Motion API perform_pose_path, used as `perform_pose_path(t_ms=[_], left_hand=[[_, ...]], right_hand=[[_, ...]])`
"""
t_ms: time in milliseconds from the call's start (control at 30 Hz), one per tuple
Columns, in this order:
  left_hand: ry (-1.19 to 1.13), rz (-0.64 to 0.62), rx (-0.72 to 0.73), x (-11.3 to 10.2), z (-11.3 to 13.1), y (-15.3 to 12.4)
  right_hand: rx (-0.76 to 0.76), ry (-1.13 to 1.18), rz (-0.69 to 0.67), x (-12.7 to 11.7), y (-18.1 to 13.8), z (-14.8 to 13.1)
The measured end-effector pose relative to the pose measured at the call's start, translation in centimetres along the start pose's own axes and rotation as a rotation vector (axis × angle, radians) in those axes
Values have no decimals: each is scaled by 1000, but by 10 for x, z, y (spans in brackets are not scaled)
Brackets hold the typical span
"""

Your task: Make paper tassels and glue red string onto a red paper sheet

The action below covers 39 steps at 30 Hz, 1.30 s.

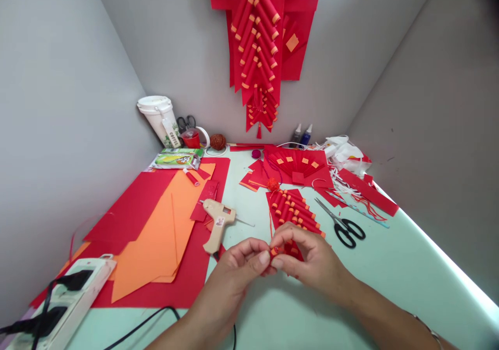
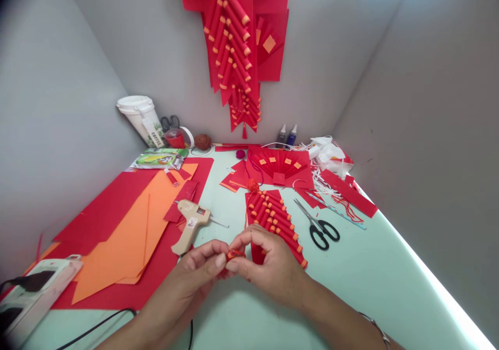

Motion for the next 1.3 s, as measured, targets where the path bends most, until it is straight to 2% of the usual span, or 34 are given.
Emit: perform_pose_path(t_ms=[200, 433, 1300], left_hand=[[-96, -27, -6, 2, -1, 0], [-37, -44, 4, 1, -1, 2], [-21, -54, 8, 3, 0, 0]], right_hand=[[-39, -4, -26, -1, -1, -2], [-60, 25, -64, 1, -1, -2], [-32, 30, 2, -2, -2, 3]])
Point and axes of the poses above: each hand's wrist, its own y-axis towards the middle knuckle, its own x-axis out of the palm, z = x × y, the point moved 5 cm from there along y, towards the middle knuckle, and after that the axes turned 10 degrees about y, right-handed, at the moved point
